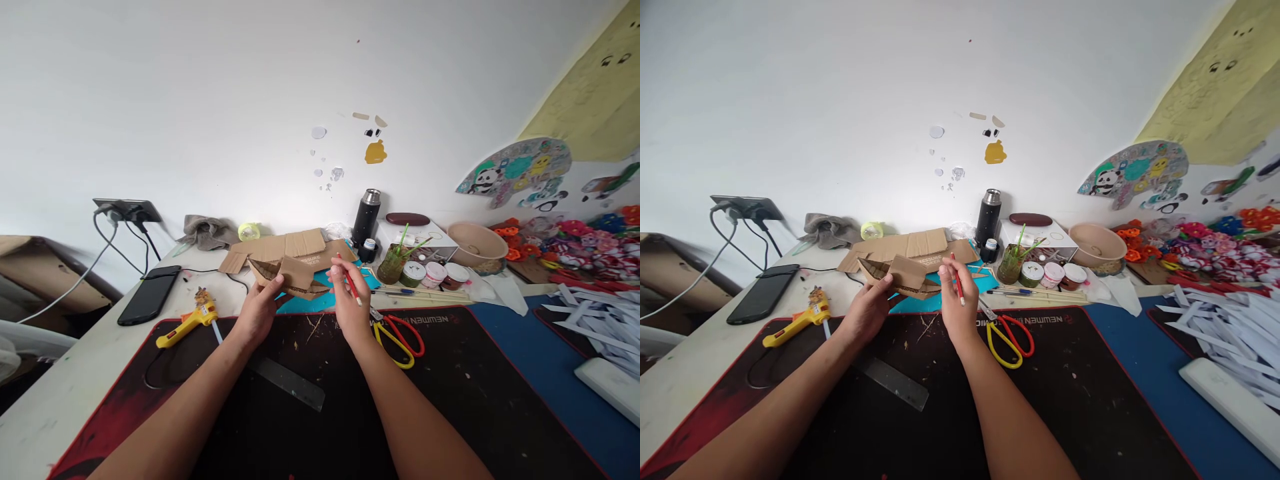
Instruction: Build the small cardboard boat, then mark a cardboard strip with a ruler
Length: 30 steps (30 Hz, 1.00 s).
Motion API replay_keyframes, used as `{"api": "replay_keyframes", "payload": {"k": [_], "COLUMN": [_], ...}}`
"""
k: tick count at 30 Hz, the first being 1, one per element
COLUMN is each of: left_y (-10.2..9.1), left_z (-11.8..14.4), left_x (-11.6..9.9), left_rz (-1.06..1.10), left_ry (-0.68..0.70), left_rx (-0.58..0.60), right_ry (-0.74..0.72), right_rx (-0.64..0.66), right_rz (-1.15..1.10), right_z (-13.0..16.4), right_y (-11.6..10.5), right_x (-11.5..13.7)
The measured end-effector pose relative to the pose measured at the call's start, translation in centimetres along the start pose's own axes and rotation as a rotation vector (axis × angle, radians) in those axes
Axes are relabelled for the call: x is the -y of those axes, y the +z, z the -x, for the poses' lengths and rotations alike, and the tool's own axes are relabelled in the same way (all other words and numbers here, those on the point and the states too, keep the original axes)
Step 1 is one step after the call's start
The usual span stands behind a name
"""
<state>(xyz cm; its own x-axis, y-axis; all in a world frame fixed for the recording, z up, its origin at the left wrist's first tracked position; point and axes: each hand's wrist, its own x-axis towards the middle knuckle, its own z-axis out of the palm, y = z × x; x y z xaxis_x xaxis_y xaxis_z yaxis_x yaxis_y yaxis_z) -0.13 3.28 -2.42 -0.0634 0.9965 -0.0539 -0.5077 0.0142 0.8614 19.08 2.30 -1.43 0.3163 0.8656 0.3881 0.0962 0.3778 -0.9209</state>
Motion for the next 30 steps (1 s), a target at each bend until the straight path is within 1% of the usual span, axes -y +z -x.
{"api": "replay_keyframes", "payload": {"k": [5,9,13,17,22,30], "left_y": [-0.2,-0.5,-0.6,-0.4,0.0,-0.1], "left_z": [0.1,0.3,0.2,0.2,0.4,0.6], "left_x": [-0.1,0.0,0.1,0.2,0.4,0.7], "left_rz": [-0.032,-0.061,-0.028,0.04,0.134,0.117], "left_ry": [0.039,0.039,0.025,0.008,-0.065,-0.022], "left_rx": [0.102,0.157,0.166,0.14,0.161,0.122], "right_ry": [-0.078,-0.082,-0.052,-0.045,-0.054,-0.043], "right_rx": [0.107,0.205,0.286,0.359,0.361,0.335], "right_rz": [0.007,-0.028,-0.045,-0.054,0.002,-0.012], "right_z": [0.2,0.5,0.7,1.1,1.6,1.7], "right_y": [0.2,0.4,0.6,1.0,1.5,1.6], "right_x": [0.0,0.0,0.1,0.1,0.0,0.0]}}
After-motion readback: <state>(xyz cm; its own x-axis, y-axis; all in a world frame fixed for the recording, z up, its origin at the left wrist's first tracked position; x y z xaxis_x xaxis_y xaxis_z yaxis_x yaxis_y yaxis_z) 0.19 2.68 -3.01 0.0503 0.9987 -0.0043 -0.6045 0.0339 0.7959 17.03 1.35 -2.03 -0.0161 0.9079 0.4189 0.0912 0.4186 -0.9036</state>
